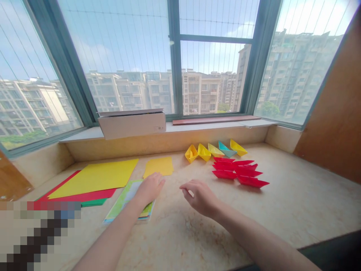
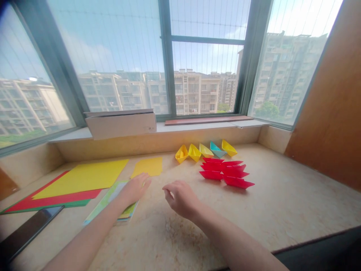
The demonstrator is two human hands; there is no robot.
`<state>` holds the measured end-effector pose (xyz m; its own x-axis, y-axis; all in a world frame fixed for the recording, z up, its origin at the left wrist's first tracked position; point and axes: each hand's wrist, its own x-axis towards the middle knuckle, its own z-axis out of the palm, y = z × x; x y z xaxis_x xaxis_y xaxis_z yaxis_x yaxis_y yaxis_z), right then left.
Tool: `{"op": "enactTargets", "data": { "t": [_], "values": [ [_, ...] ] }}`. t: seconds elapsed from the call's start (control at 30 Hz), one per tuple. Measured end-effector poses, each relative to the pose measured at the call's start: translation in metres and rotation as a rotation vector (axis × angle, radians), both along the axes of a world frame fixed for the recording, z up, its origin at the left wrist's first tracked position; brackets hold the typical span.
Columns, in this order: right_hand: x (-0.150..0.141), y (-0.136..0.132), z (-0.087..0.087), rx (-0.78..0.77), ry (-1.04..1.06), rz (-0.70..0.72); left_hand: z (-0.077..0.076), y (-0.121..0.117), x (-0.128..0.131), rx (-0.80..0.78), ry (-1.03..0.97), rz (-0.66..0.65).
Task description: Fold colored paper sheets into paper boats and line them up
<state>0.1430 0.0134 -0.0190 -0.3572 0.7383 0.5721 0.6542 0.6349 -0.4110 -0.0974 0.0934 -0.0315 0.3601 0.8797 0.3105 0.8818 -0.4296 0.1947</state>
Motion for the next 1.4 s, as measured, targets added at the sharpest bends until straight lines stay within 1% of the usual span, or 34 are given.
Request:
{"op": "enactTargets", "data": {
  "t": [0.1, 0.2, 0.3, 0.4, 0.53, 0.73, 1.1, 1.27, 1.4],
  "values": [
    [-0.003, -0.004, 0.000, 0.008, -0.039, 0.005, -0.007, 0.003, 0.002, -0.043, 0.044, -0.011],
    [-0.002, -0.006, 0.000, 0.008, -0.034, -0.004, -0.011, 0.001, 0.003, -0.070, 0.065, -0.014],
    [-0.003, -0.007, -0.001, -0.002, -0.024, 0.006, -0.012, -0.002, 0.003, -0.079, 0.071, -0.005],
    [-0.004, -0.010, -0.004, -0.007, -0.028, 0.049, -0.011, -0.004, 0.002, -0.083, 0.073, -0.004],
    [-0.007, -0.015, -0.005, -0.005, -0.038, 0.092, -0.012, -0.005, 0.000, -0.099, 0.069, 0.042],
    [-0.008, -0.018, -0.006, -0.028, -0.039, 0.095, -0.016, -0.002, -0.005, -0.145, 0.065, 0.109],
    [-0.012, -0.019, -0.002, -0.012, -0.005, 0.074, -0.013, 0.003, -0.006, -0.131, 0.077, 0.134],
    [-0.012, -0.019, 0.001, -0.009, -0.027, 0.074, -0.015, 0.001, 0.000, -0.115, 0.073, 0.116],
    [-0.011, -0.019, 0.004, -0.020, -0.011, 0.059, -0.010, -0.003, 0.007, -0.089, 0.045, 0.105]
  ]
}}
